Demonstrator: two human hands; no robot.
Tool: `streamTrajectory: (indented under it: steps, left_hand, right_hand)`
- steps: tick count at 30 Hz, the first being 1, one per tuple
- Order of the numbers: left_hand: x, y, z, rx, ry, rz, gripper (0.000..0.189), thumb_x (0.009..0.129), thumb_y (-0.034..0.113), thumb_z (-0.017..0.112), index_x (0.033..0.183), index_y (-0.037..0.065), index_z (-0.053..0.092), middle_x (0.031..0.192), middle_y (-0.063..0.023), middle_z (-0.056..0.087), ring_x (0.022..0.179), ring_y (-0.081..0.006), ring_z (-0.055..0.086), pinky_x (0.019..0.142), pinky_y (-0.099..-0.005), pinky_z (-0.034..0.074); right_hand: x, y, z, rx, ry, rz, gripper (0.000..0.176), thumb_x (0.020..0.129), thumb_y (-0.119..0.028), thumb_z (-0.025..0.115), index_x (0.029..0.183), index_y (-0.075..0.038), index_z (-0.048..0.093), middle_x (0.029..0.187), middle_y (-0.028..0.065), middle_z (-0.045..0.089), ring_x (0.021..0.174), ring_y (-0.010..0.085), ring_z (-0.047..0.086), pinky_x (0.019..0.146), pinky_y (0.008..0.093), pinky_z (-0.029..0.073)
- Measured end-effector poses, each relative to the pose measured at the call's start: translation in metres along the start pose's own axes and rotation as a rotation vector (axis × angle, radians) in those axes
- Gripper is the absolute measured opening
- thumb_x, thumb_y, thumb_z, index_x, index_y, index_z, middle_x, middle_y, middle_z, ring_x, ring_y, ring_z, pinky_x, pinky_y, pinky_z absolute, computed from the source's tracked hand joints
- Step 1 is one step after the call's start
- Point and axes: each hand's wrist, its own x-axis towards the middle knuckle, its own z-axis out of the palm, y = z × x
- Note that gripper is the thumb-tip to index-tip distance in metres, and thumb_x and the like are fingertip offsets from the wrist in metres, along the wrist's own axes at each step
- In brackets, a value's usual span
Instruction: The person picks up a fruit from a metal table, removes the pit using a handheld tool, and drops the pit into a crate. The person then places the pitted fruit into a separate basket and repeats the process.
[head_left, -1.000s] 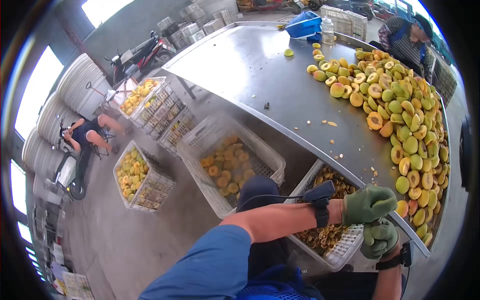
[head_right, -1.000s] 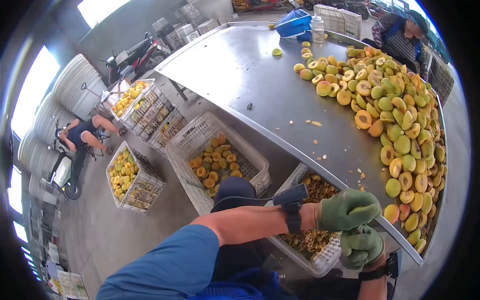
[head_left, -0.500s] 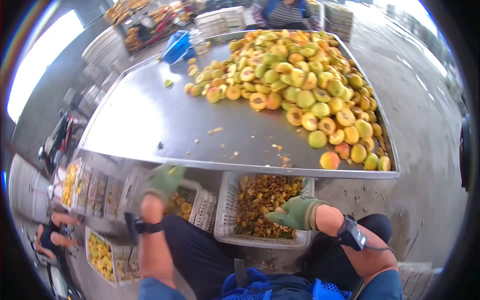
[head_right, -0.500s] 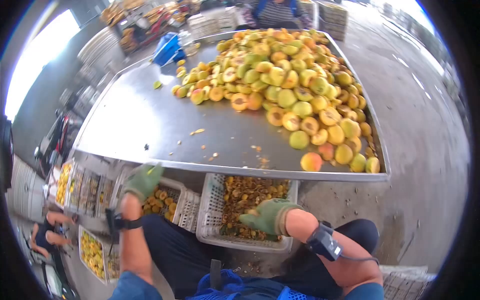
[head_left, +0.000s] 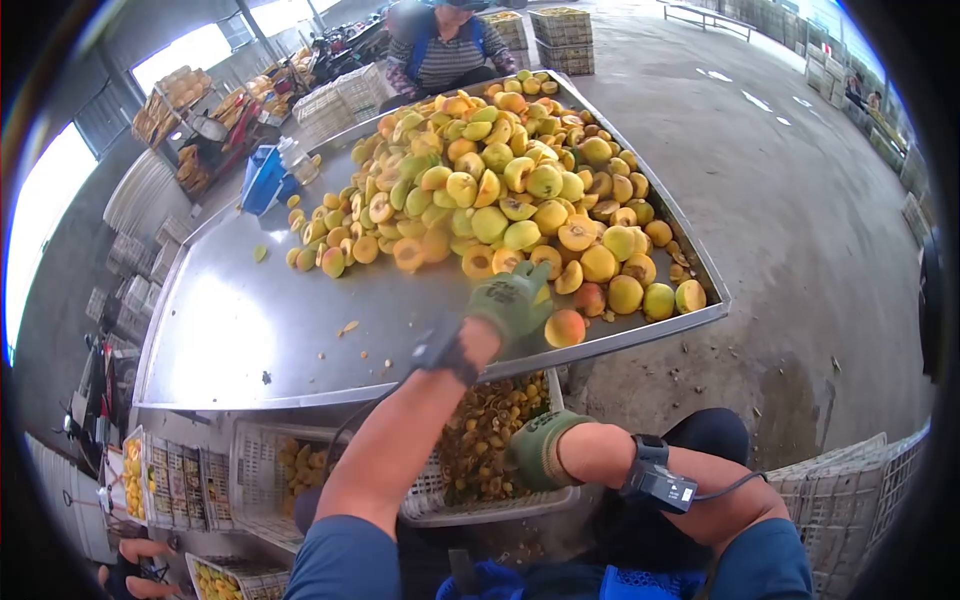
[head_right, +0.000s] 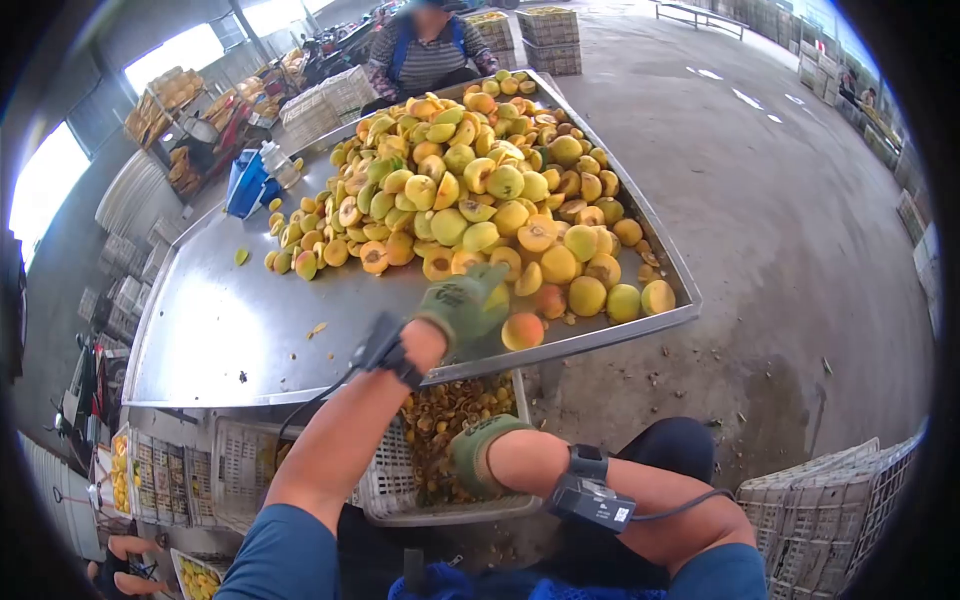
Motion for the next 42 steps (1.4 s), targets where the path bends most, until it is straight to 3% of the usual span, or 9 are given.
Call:
streamTrajectory:
  steps: [6, 8, 10, 15, 18, 24, 28, 32, 42]
  left_hand:
    - [0.000, -0.049, 0.054, -0.297, 0.087, -0.014, 0.064, 0.095, 0.045, 0.063, 0.144, 0.006, 0.048, 0.112, -0.0171, 0.069, 0.105, -0.0302, 0.070, 0.083, -0.0439, 0.057]
    - [-0.025, -0.051, 0.011, -1.225, -0.136, -0.247, 0.061, 0.098, 0.040, 0.061, 0.148, 0.007, 0.046, 0.118, -0.0154, 0.068, 0.101, -0.0308, 0.071, 0.083, -0.0445, 0.060]
    - [-0.069, -0.060, -0.009, -1.831, 0.049, -0.326, 0.059, 0.099, 0.037, 0.059, 0.149, 0.008, 0.046, 0.120, -0.0154, 0.068, 0.099, -0.0336, 0.072, 0.083, -0.0461, 0.061]
    - [-0.128, -0.024, -0.042, -1.795, 0.277, -0.111, 0.069, 0.101, 0.024, 0.063, 0.156, 0.001, 0.030, 0.141, -0.0177, 0.053, 0.124, -0.0329, 0.061, 0.106, -0.0445, 0.051]
    - [-0.147, -0.009, -0.045, -1.758, 0.279, -0.146, 0.077, 0.089, 0.030, 0.065, 0.155, 0.004, 0.036, 0.148, -0.0212, 0.050, 0.133, -0.0412, 0.052, 0.115, -0.0521, 0.042]
    - [-0.166, -0.039, -0.036, -1.574, 0.224, -0.376, 0.057, 0.106, 0.047, 0.050, 0.141, 0.003, 0.052, 0.128, -0.0129, 0.063, 0.114, -0.0241, 0.065, 0.097, -0.0401, 0.055]
    - [-0.171, -0.041, -0.036, -1.551, 0.327, -0.563, 0.052, 0.107, 0.047, 0.049, 0.130, 0.002, 0.060, 0.119, -0.0108, 0.068, 0.102, -0.0215, 0.068, 0.085, -0.0353, 0.059]
    - [-0.179, -0.040, -0.032, -1.228, 0.434, -0.315, 0.045, 0.108, 0.040, 0.049, 0.126, 0.000, 0.060, 0.115, -0.0114, 0.069, 0.102, -0.0199, 0.067, 0.088, -0.0345, 0.057]
    - [-0.179, -0.021, -0.027, -1.471, 0.460, -0.527, 0.038, 0.109, 0.032, 0.050, 0.130, 0.001, 0.057, 0.112, -0.0079, 0.065, 0.097, -0.0154, 0.064, 0.089, -0.0300, 0.055]
  right_hand:
    - [-0.028, 0.021, -0.007, 0.109, 0.229, 0.108, 0.036, 0.092, -0.032, 0.055, 0.119, -0.015, 0.071, 0.113, 0.0149, 0.073, 0.105, 0.0378, 0.069, 0.092, 0.0470, 0.054]
    - [-0.037, 0.026, -0.011, 0.252, 0.488, 0.122, 0.035, 0.093, -0.033, 0.055, 0.117, -0.013, 0.071, 0.109, 0.0138, 0.074, 0.103, 0.0388, 0.069, 0.091, 0.0476, 0.054]
    - [-0.038, 0.024, -0.016, 0.447, 0.790, 0.092, 0.036, 0.095, -0.035, 0.054, 0.116, -0.011, 0.071, 0.103, 0.0122, 0.075, 0.101, 0.0401, 0.069, 0.090, 0.0486, 0.053]
    - [-0.012, -0.006, -0.030, 1.332, 0.646, -0.145, 0.029, 0.098, -0.031, 0.066, 0.099, -0.002, 0.064, 0.074, 0.0019, 0.064, 0.064, 0.0115, 0.064, 0.057, 0.0293, 0.050]
    - [0.017, -0.010, -0.025, 1.403, 0.761, -0.235, 0.030, 0.098, -0.032, 0.066, 0.105, -0.003, 0.064, 0.073, -0.0014, 0.062, 0.062, 0.0120, 0.062, 0.055, 0.0308, 0.048]
    - [0.047, -0.003, -0.017, 0.462, 1.310, -0.084, 0.020, 0.092, -0.021, 0.070, 0.094, -0.005, 0.059, 0.074, 0.0130, 0.066, 0.065, 0.0347, 0.067, 0.059, 0.0439, 0.050]
    - [0.049, -0.012, -0.021, 0.402, 1.260, -0.106, 0.020, 0.089, -0.020, 0.071, 0.091, -0.006, 0.057, 0.080, 0.0187, 0.066, 0.075, 0.0435, 0.065, 0.062, 0.0488, 0.049]
    - [0.052, -0.025, -0.019, 0.388, 1.143, -0.060, 0.023, 0.089, -0.024, 0.071, 0.093, -0.006, 0.057, 0.081, 0.0193, 0.066, 0.077, 0.0434, 0.065, 0.063, 0.0491, 0.049]
    - [0.065, -0.032, -0.015, 0.542, 1.029, 0.026, 0.025, 0.091, -0.024, 0.070, 0.097, -0.003, 0.058, 0.080, 0.0217, 0.065, 0.079, 0.0441, 0.065, 0.067, 0.0490, 0.050]
